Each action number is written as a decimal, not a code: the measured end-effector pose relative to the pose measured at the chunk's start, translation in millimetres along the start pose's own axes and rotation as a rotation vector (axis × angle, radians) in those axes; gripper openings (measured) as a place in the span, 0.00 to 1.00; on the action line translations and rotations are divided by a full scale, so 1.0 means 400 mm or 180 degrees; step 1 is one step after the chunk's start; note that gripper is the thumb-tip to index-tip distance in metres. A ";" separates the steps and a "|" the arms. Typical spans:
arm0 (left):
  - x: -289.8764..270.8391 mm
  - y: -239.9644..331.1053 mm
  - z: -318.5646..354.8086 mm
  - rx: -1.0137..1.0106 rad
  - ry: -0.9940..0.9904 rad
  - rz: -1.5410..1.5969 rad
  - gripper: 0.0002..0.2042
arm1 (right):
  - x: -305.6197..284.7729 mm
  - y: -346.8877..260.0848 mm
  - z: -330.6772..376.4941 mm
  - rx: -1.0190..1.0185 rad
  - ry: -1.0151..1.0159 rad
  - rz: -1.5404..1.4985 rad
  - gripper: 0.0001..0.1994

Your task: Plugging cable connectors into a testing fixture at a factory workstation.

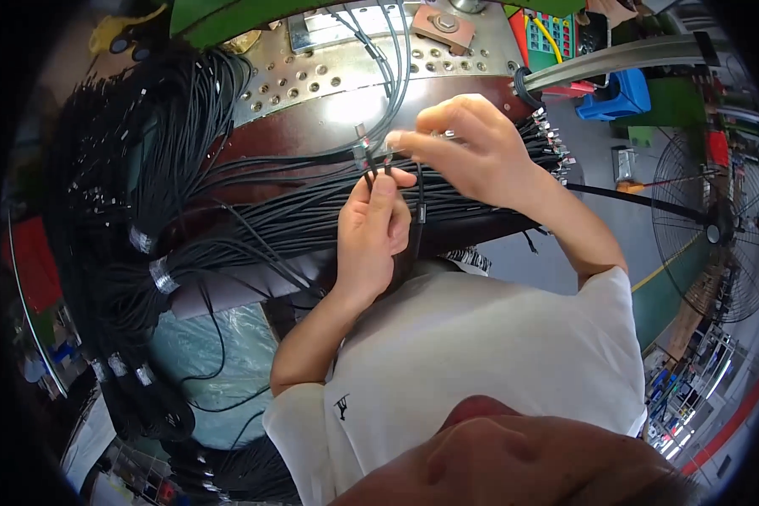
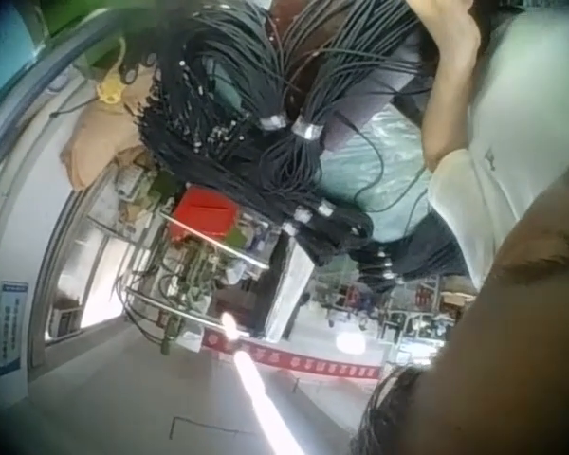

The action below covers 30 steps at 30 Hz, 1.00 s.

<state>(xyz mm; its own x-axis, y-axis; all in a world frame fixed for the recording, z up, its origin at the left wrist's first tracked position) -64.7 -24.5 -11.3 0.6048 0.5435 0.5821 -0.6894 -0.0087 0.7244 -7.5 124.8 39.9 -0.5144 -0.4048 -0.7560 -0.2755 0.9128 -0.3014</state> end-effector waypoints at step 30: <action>0.006 0.067 -0.013 0.1479 0.0347 -0.4057 0.09 | -0.015 -0.050 0.006 -0.0710 -0.0415 0.0855 0.05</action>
<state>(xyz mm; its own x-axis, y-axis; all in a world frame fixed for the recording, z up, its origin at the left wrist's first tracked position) -83.8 -19.1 7.4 0.6662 0.4494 -0.5952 0.5293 0.2774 0.8018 2.9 109.2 49.0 -0.4886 -0.1291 -0.8629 -0.3224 0.9457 0.0411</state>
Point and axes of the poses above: each hand's wrist, its own z-axis away from the middle knuckle, its own x-axis out of the palm, y = z × x, the point moved 3 cm from there along -z, towards the middle knuckle, and after that the axes turned 7 degrees about -z, right-handed, at the moved point
